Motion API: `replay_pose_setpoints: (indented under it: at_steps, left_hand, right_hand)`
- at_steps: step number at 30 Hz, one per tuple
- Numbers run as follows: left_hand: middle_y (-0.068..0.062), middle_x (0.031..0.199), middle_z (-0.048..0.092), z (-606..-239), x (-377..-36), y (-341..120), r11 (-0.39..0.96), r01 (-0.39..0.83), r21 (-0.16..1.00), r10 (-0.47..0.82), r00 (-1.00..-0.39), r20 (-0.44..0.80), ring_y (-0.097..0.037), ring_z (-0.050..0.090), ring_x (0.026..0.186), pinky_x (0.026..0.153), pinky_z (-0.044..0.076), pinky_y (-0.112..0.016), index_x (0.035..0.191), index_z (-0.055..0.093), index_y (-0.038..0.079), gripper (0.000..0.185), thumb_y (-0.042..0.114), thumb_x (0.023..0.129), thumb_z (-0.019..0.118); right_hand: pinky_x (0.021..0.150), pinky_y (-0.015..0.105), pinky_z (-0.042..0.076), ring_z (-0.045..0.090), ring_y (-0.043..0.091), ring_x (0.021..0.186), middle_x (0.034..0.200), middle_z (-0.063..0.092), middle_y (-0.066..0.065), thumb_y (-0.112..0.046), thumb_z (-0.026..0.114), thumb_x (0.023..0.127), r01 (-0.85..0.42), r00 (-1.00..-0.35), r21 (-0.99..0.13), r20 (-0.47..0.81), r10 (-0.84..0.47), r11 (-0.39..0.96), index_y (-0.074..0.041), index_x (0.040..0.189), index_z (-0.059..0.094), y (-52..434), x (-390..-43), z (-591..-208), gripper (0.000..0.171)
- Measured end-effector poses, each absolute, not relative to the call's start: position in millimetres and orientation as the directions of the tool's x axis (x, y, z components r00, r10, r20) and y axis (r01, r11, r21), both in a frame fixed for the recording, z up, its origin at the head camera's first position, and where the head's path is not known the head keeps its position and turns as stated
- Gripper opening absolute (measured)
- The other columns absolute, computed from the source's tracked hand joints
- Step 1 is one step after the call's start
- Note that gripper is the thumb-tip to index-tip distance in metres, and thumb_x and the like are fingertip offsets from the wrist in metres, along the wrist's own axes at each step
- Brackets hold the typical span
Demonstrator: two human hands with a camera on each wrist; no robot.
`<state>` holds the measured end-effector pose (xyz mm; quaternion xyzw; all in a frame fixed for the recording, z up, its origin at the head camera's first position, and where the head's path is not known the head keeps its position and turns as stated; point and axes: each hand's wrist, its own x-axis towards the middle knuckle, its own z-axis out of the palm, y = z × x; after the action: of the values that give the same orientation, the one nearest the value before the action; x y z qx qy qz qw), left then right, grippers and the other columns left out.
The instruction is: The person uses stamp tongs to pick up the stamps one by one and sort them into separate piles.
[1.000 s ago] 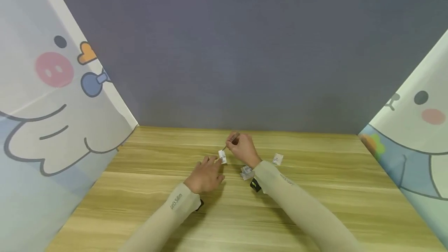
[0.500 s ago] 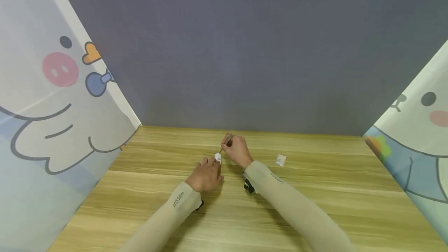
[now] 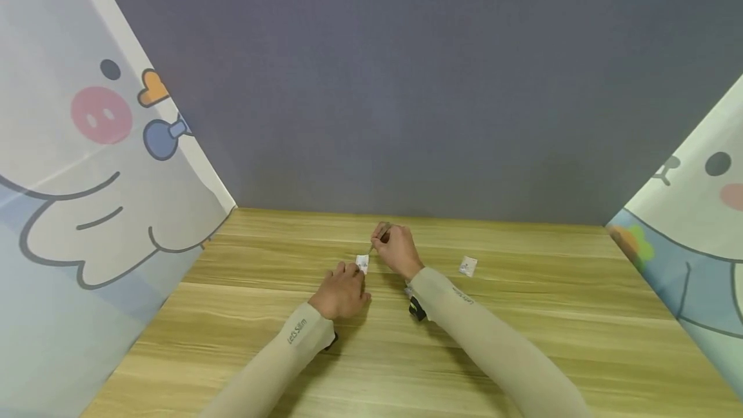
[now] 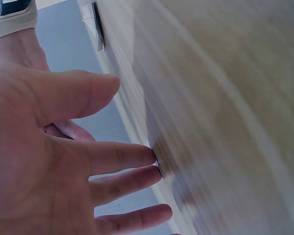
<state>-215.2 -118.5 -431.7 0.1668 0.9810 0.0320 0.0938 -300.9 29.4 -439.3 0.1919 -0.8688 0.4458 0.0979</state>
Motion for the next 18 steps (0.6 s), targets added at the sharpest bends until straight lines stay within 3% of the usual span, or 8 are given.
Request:
replay_pose_setpoints:
  at_steps: [18]
  left_hand:
    - [-0.012,0.143,0.037,-423,-214,-105,0.917,0.351,0.188,0.378,-0.917,-0.129,-0.034,0.029,0.132,0.102,0.028,-0.056,0.138,0.046,0.003,0.057,0.038,0.095,0.056]
  right_hand:
    - [0.070,0.033,0.052,0.063,0.014,0.079,0.083,0.066,-0.003,-0.018,0.067,0.090,-0.370,-0.929,-0.772,0.313,-0.197,0.516,-0.015,0.092,0.067,98,-290,-415,0.004]
